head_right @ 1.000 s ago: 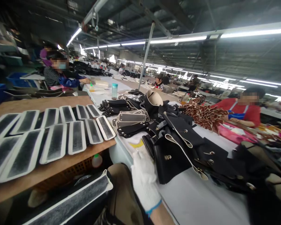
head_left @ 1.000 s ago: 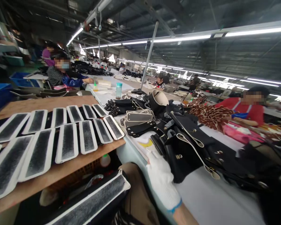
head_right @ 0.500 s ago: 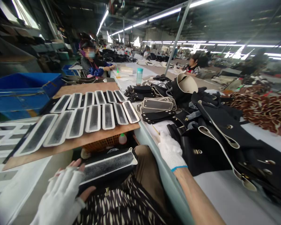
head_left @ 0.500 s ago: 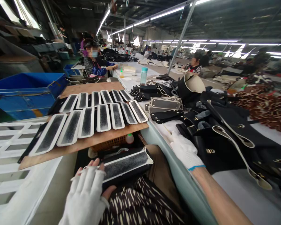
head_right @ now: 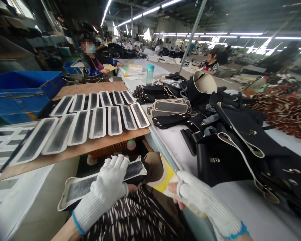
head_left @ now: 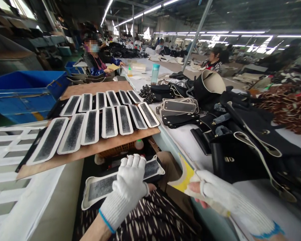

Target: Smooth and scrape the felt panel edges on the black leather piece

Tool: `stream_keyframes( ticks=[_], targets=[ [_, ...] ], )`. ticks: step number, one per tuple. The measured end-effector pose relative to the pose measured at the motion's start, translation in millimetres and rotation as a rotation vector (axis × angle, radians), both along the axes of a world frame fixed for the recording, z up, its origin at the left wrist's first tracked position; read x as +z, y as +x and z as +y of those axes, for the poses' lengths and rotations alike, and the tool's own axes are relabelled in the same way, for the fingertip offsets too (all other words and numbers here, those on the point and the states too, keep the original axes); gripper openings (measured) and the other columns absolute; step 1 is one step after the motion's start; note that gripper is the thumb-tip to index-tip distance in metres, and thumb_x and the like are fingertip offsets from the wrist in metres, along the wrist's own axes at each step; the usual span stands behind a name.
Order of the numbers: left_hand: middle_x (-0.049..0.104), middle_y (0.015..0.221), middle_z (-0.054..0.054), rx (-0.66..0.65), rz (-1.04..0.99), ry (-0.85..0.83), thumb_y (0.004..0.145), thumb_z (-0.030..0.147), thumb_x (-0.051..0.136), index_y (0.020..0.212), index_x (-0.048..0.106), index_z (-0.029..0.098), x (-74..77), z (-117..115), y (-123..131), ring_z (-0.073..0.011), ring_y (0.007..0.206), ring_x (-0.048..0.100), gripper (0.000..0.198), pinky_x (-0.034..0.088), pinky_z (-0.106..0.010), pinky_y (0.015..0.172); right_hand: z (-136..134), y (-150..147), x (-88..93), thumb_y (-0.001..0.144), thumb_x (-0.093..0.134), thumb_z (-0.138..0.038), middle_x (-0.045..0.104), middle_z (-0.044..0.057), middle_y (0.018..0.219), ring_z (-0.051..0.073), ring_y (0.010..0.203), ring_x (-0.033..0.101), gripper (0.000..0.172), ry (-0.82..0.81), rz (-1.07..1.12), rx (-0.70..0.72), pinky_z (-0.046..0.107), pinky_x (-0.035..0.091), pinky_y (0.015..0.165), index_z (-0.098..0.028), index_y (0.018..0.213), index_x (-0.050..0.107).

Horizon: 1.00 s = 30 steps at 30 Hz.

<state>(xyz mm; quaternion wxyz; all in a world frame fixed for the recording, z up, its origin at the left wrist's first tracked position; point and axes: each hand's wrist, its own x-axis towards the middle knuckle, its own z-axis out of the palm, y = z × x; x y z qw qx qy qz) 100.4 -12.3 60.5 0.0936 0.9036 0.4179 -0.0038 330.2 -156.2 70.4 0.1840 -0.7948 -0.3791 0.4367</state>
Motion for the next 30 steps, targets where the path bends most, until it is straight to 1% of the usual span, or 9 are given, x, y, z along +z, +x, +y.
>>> stream_keyframes(
  ticks=[3,5,7,10,14,16,22,26,30],
  targets=[
    [0.062,0.123,-0.016,-0.005,0.021,-0.003,0.058,0.06,0.086,0.124,0.062,0.01,-2.3,0,0,-0.0365,0.112,0.056,0.086,0.042,-0.051,0.102,10,-16,-14.8,0.09,0.054,-0.049,0.064,0.002,0.056,0.013,0.049,0.058,0.033,-0.003,0.186,0.002,0.026,0.045,0.054,-0.019,0.075,0.055],
    [0.061,0.127,-0.017,-0.007,0.036,-0.018,0.059,0.06,0.085,0.127,0.061,0.01,-1.2,1,1,-0.0365,0.115,0.055,0.088,0.041,-0.051,0.103,17,-24,-23.6,0.091,0.053,-0.051,0.064,0.002,0.057,0.012,0.046,0.056,0.034,0.006,0.218,-0.005,0.023,0.041,0.049,-0.019,0.078,0.054],
    [0.061,0.127,-0.016,-0.007,0.051,-0.018,0.06,0.061,0.084,0.127,0.061,0.011,0.5,1,2,-0.036,0.115,0.055,0.086,0.042,-0.05,0.103,23,-28,-27.8,0.091,0.052,-0.051,0.064,0.001,0.057,0.011,0.044,0.055,0.036,0.004,0.237,0.017,0.022,0.039,0.046,-0.018,0.078,0.055],
    [0.063,0.12,-0.015,-0.009,0.063,0.013,0.061,0.06,0.084,0.123,0.062,0.011,1.4,1,2,-0.0347,0.11,0.057,0.082,0.044,-0.049,0.1,28,-32,-26.4,0.091,0.054,-0.05,0.063,0.0,0.056,0.01,0.043,0.055,0.035,0.033,0.257,0.026,0.02,0.04,0.046,-0.018,0.075,0.056],
    [0.063,0.12,-0.014,-0.008,0.051,0.026,0.061,0.057,0.086,0.123,0.062,0.011,0.3,0,2,-0.0343,0.11,0.057,0.081,0.045,-0.048,0.099,30,-35,-25.2,0.091,0.054,-0.05,0.059,-0.001,0.048,0.01,0.041,0.053,0.041,0.027,0.296,0.026,0.02,0.04,0.045,-0.018,0.066,0.055],
    [0.063,0.119,-0.013,-0.004,0.056,0.019,0.061,0.058,0.086,0.123,0.062,0.011,0.6,1,2,-0.0344,0.109,0.057,0.081,0.045,-0.048,0.098,29,-36,-27.1,0.091,0.054,-0.051,0.059,0.0,0.049,0.01,0.041,0.054,0.043,0.017,0.319,0.006,0.02,0.042,0.046,-0.018,0.063,0.054],
    [0.062,0.124,-0.016,-0.016,0.058,0.004,0.062,0.058,0.085,0.126,0.061,0.009,-0.5,1,2,-0.0368,0.113,0.056,0.083,0.045,-0.05,0.1,28,-33,-34.3,0.092,0.052,-0.056,0.063,-0.001,0.055,0.011,0.042,0.056,0.04,0.041,0.362,-0.034,0.022,0.042,0.045,-0.018,0.079,0.057],
    [0.062,0.126,-0.017,-0.019,0.06,0.013,0.063,0.058,0.084,0.127,0.061,0.009,-3.1,2,1,-0.0377,0.115,0.056,0.084,0.044,-0.052,0.1,32,-30,-33.6,0.091,0.053,-0.054,0.061,-0.001,0.052,0.01,0.041,0.054,0.04,-0.034,0.371,-0.027,0.02,0.039,0.042,-0.018,0.074,0.056],
    [0.063,0.124,-0.016,-0.014,0.072,-0.001,0.067,0.058,0.082,0.127,0.062,0.011,-0.7,2,2,-0.0371,0.114,0.057,0.08,0.045,-0.051,0.1,39,-29,-31.1,0.089,0.055,-0.054,0.06,0.0,0.051,0.01,0.04,0.053,0.04,-0.075,0.348,-0.013,0.019,0.037,0.039,-0.018,0.072,0.056]
  ],
)
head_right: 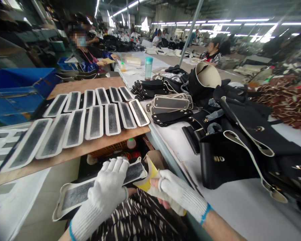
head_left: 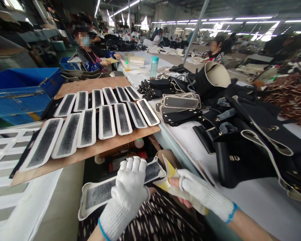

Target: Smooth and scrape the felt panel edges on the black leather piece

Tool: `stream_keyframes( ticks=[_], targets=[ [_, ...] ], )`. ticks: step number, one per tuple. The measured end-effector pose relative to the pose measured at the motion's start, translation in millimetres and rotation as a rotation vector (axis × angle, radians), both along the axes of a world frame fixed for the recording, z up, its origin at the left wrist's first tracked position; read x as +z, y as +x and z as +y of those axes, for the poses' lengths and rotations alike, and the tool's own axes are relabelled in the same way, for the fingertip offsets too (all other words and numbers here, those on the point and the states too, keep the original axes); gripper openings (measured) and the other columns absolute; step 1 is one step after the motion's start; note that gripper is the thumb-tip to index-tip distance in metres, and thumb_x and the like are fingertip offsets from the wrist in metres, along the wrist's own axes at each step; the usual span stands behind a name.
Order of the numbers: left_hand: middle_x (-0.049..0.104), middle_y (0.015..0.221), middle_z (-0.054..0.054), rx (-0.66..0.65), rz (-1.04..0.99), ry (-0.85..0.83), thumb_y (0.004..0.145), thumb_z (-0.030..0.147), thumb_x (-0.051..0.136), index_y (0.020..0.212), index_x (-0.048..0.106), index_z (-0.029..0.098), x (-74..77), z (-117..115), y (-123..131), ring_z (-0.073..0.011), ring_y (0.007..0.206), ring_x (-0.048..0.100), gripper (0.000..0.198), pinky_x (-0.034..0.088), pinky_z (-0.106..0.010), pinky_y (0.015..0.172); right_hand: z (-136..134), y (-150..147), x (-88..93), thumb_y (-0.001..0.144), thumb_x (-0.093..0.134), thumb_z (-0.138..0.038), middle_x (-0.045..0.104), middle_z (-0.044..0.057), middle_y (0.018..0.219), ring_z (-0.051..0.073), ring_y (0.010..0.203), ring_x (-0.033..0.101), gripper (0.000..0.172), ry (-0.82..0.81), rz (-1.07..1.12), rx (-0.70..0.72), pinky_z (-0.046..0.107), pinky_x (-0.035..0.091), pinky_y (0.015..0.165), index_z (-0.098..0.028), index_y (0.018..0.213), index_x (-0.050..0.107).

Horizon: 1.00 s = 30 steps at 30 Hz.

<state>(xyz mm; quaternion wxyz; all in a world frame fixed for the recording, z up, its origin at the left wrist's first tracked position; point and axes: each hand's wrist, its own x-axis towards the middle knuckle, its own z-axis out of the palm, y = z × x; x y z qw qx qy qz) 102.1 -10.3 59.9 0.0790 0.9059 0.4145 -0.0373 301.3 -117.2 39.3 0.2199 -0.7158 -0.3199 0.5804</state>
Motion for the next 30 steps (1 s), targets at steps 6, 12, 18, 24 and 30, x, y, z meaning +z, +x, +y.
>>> stream_keyframes(
  ticks=[6,12,18,24,30],
  targets=[
    [0.062,0.127,-0.017,0.001,0.0,0.004,0.07,0.056,0.079,0.126,0.063,0.011,1.2,0,1,-0.037,0.116,0.057,0.074,0.044,-0.051,0.102,2,-1,1.9,0.09,0.053,-0.053,0.063,-0.001,0.055,0.011,0.043,0.056,0.034,0.003,-0.028,0.026,0.019,0.04,0.042,-0.02,0.083,0.055],
    [0.063,0.125,-0.016,0.001,0.001,0.012,0.069,0.053,0.081,0.124,0.064,0.011,-0.7,1,0,-0.0363,0.114,0.056,0.071,0.043,-0.052,0.102,15,0,13.1,0.086,0.056,-0.053,0.062,-0.001,0.054,0.012,0.044,0.056,0.034,-0.113,-0.039,0.063,0.02,0.041,0.042,-0.02,0.082,0.056],
    [0.063,0.126,-0.019,-0.023,-0.021,0.024,0.079,0.055,0.069,0.124,0.065,0.01,-3.3,4,0,-0.0376,0.114,0.056,0.064,0.043,-0.053,0.101,36,6,26.8,0.085,0.054,-0.048,0.061,0.001,0.053,0.01,0.04,0.052,0.035,-0.162,-0.063,0.232,0.019,0.037,0.04,-0.018,0.067,0.058],
    [0.065,0.123,-0.015,-0.003,-0.034,0.014,0.079,0.051,0.07,0.124,0.066,0.014,-4.3,3,0,-0.0368,0.111,0.057,0.058,0.044,-0.053,0.098,44,9,34.0,0.087,0.048,-0.051,0.055,0.002,0.046,0.01,0.037,0.048,0.047,-0.185,-0.049,0.352,0.021,0.037,0.042,-0.018,0.054,0.058],
    [0.065,0.122,-0.015,-0.008,-0.027,0.023,0.077,0.05,0.074,0.122,0.067,0.014,-1.7,3,2,-0.0375,0.11,0.058,0.058,0.045,-0.053,0.096,53,11,39.5,0.086,0.046,-0.05,0.05,0.002,0.043,0.01,0.037,0.045,0.049,-0.233,0.013,0.419,0.02,0.035,0.042,-0.019,0.05,0.055]
  ],
)
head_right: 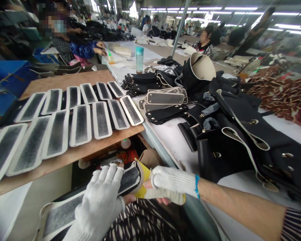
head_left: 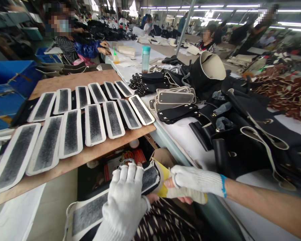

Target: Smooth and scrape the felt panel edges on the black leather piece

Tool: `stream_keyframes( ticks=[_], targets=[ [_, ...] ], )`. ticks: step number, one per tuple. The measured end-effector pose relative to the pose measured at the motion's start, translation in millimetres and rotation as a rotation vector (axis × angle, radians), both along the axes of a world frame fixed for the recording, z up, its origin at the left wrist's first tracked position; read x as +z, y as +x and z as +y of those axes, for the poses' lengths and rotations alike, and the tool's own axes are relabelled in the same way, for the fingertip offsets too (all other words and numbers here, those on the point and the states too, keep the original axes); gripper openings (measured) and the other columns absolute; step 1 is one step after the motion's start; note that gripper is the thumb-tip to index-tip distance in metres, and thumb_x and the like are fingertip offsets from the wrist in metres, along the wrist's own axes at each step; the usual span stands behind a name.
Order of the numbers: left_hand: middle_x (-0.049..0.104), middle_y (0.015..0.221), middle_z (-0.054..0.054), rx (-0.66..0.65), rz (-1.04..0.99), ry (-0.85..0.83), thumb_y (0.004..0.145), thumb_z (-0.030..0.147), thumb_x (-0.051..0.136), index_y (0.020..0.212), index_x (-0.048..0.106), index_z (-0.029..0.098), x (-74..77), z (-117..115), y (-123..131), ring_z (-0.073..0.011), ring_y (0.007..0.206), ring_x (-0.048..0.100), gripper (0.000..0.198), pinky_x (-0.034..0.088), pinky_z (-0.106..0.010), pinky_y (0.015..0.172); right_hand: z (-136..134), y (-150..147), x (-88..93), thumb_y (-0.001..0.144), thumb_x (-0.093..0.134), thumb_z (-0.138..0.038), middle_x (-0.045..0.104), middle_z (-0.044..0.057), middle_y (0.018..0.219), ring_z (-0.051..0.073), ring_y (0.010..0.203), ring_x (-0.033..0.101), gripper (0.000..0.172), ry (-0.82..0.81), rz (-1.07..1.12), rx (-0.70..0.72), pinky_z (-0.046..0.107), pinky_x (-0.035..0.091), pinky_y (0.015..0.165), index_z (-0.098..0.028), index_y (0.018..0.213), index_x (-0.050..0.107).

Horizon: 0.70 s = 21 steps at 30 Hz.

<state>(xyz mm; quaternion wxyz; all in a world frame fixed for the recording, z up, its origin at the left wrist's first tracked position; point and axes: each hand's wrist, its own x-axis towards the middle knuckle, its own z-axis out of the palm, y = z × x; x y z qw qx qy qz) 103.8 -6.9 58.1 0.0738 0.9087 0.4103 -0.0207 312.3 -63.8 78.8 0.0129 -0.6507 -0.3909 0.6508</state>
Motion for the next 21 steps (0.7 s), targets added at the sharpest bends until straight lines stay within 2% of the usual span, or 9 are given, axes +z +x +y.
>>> stream_keyframes(
  ticks=[5,9,13,16,19,21],
  targets=[
    [0.065,0.123,-0.016,0.0,0.0,0.032,0.08,0.05,0.071,0.124,0.066,0.013,-0.3,-2,1,-0.0374,0.111,0.058,0.058,0.045,-0.052,0.096,2,-1,-0.1,0.085,0.049,-0.048,0.053,0.002,0.047,0.009,0.035,0.045,0.046,0.013,0.029,-0.04,0.019,0.034,0.038,-0.018,0.052,0.056],
    [0.065,0.125,-0.016,0.008,-0.009,0.043,0.082,0.049,0.07,0.125,0.066,0.014,-2.3,-4,0,-0.0377,0.113,0.057,0.056,0.045,-0.052,0.097,2,-3,-2.4,0.089,0.046,-0.049,0.052,0.002,0.046,0.008,0.035,0.046,0.05,0.073,0.075,-0.041,0.016,0.034,0.038,-0.017,0.052,0.056],
    [0.065,0.127,-0.016,-0.001,-0.007,0.042,0.083,0.048,0.069,0.127,0.065,0.013,-2.8,-4,-1,-0.038,0.115,0.057,0.056,0.044,-0.052,0.099,-1,-4,-5.1,0.089,0.049,-0.046,0.056,0.002,0.05,0.007,0.037,0.049,0.043,0.089,0.142,-0.139,0.015,0.036,0.038,-0.017,0.058,0.058],
    [0.065,0.126,-0.017,-0.008,-0.014,0.043,0.083,0.049,0.068,0.125,0.066,0.013,-3.3,-4,-2,-0.0382,0.114,0.058,0.056,0.046,-0.052,0.097,-5,-7,-9.0,0.091,0.051,-0.045,0.056,0.002,0.049,0.007,0.037,0.048,0.045,0.102,0.133,-0.172,0.015,0.036,0.037,-0.016,0.057,0.059],
    [0.066,0.126,-0.017,0.019,-0.099,0.109,0.078,0.05,0.074,0.127,0.064,0.011,-5.2,-6,-3,-0.0377,0.112,0.06,0.063,0.048,-0.052,0.095,-12,-13,-19.6,0.09,0.056,-0.046,0.058,0.004,0.05,0.009,0.037,0.049,0.044,0.065,0.192,-0.373,0.016,0.036,0.036,-0.014,0.06,0.061],
    [0.064,0.131,-0.02,0.045,-0.221,0.247,0.073,0.052,0.078,0.128,0.063,0.008,-6.2,-12,-6,-0.0389,0.115,0.059,0.071,0.047,-0.053,0.097,-19,-19,-29.2,0.09,0.058,-0.047,0.059,0.004,0.051,0.01,0.038,0.05,0.042,0.045,0.264,-0.513,0.017,0.037,0.037,-0.014,0.064,0.061]
  ],
)
